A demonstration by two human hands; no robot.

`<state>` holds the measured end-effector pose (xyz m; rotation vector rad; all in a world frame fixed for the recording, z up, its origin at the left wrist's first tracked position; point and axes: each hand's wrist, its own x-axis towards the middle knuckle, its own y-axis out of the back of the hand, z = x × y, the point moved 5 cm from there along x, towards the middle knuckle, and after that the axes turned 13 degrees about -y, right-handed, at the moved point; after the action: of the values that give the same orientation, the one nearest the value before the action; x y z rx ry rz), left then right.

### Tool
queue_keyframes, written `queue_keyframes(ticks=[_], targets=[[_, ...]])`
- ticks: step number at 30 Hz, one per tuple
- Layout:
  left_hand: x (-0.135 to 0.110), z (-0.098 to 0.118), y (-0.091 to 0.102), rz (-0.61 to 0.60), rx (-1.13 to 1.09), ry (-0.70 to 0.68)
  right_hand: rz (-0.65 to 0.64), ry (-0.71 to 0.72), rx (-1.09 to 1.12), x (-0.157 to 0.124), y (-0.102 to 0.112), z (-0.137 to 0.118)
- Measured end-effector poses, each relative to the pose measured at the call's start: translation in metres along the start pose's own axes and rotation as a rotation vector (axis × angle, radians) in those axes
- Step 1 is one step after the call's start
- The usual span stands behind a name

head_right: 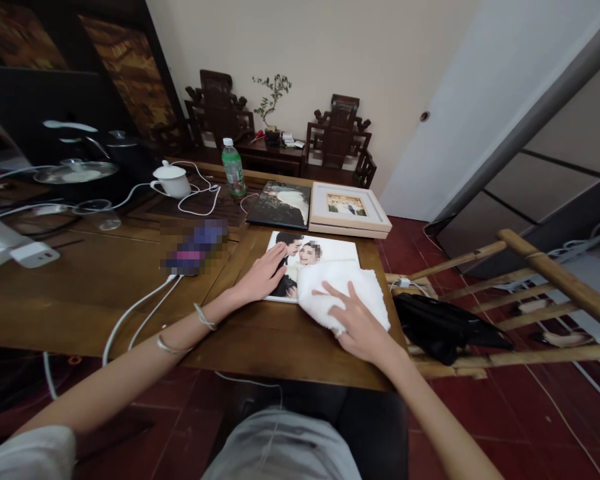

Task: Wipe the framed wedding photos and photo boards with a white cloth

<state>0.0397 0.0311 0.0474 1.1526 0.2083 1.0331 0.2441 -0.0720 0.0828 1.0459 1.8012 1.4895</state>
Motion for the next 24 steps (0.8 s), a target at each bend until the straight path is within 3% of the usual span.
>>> queue_keyframes(ticks=[6, 11, 15, 18, 21, 24], targets=[[0.0, -0.002, 0.0, 0.007, -0.031, -0.003, 0.076, -0.191, -0.037, 0.067, 0.008, 0.041], [0.0, -0.007, -0.001, 0.079, -0.134, 0.037, 0.084, -0.224, -0.066, 0.107, 0.002, 0.028], [-0.001, -0.002, 0.011, 0.248, -0.227, -0.009, 0.035, -0.002, -0.04, 0.102, -0.006, -0.014], [-0.002, -0.001, 0.016, 0.301, -0.233, -0.012, -0.024, 0.156, -0.017, 0.086, -0.009, -0.037], [-0.002, -0.003, 0.013, 0.285, -0.202, -0.007, -0.07, 0.215, 0.014, 0.066, -0.006, -0.043], [-0.001, -0.004, 0.005, 0.206, -0.155, -0.004, -0.063, 0.139, 0.041, 0.05, 0.003, -0.03]])
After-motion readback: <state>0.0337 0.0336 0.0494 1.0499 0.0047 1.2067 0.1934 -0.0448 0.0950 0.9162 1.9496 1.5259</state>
